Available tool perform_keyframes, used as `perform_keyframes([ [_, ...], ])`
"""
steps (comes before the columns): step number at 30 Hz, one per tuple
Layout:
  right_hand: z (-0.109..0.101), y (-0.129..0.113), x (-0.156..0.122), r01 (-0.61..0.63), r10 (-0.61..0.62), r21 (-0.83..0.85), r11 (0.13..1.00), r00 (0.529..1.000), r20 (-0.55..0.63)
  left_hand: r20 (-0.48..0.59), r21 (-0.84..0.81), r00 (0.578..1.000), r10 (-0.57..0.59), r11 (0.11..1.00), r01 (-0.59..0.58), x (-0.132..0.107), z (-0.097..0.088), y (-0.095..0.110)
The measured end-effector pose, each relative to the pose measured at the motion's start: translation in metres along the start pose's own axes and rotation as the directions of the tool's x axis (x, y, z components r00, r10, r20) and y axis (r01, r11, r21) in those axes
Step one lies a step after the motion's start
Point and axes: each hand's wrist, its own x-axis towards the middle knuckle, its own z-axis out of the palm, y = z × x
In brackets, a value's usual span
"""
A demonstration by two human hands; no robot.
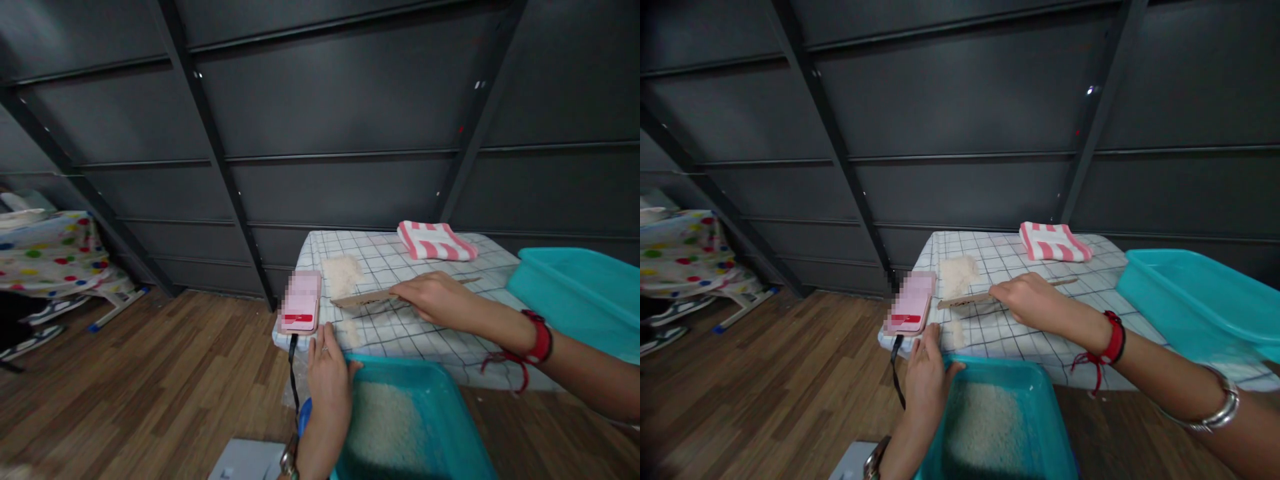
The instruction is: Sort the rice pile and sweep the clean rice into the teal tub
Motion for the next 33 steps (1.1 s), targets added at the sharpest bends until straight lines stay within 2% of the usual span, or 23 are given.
perform_keyframes([
  [4, -0.007, -0.002, -0.011, 0.048, -0.047, 0.060, 0.997, 0.999, -0.022, -0.040, -0.004, 0.999, -0.021, 1.000, 0.021, -0.001, 0.004, 0.002],
  [8, -0.020, -0.011, -0.027, 0.071, -0.067, 0.091, 0.993, 0.997, -0.044, -0.032, 0.009, 0.999, -0.005, 1.000, 0.006, -0.001, 0.002, 0.002],
  [11, -0.028, -0.020, -0.041, 0.058, -0.048, 0.142, 0.988, 0.996, -0.070, -0.013, 0.013, 1.000, 0.000, 1.000, 0.000, 0.001, 0.000, 0.002],
  [14, -0.035, -0.027, -0.055, 0.044, -0.011, 0.216, 0.975, 0.988, -0.152, -0.005, 0.024, 1.000, 0.014, 1.000, -0.013, 0.001, -0.001, 0.001],
  [17, -0.041, -0.027, -0.067, 0.013, 0.033, 0.206, 0.979, 0.975, -0.219, -0.009, 0.024, 1.000, 0.027, 0.999, -0.027, 0.001, -0.001, 0.001],
  [21, -0.042, -0.022, -0.064, 0.010, 0.018, 0.120, 0.993, 0.973, -0.232, -0.009, 0.010, 0.999, 0.047, 0.999, -0.047, 0.001, 0.000, -0.001],
  [27, -0.025, -0.021, -0.039, 0.054, -0.040, 0.087, 0.995, 0.987, -0.157, -0.006, 0.014, 0.997, 0.072, 0.997, -0.072, 0.001, -0.001, -0.003],
  [30, -0.022, -0.024, -0.045, 0.039, -0.023, 0.159, 0.987, 0.995, -0.098, -0.001, 0.019, 0.998, 0.068, 0.998, -0.068, 0.001, -0.002, -0.003],
  [33, -0.030, -0.028, -0.064, -0.015, 0.045, 0.234, 0.972, 0.991, -0.124, 0.002, 0.021, 0.998, 0.065, 0.998, -0.065, 0.000, -0.002, -0.002],
])
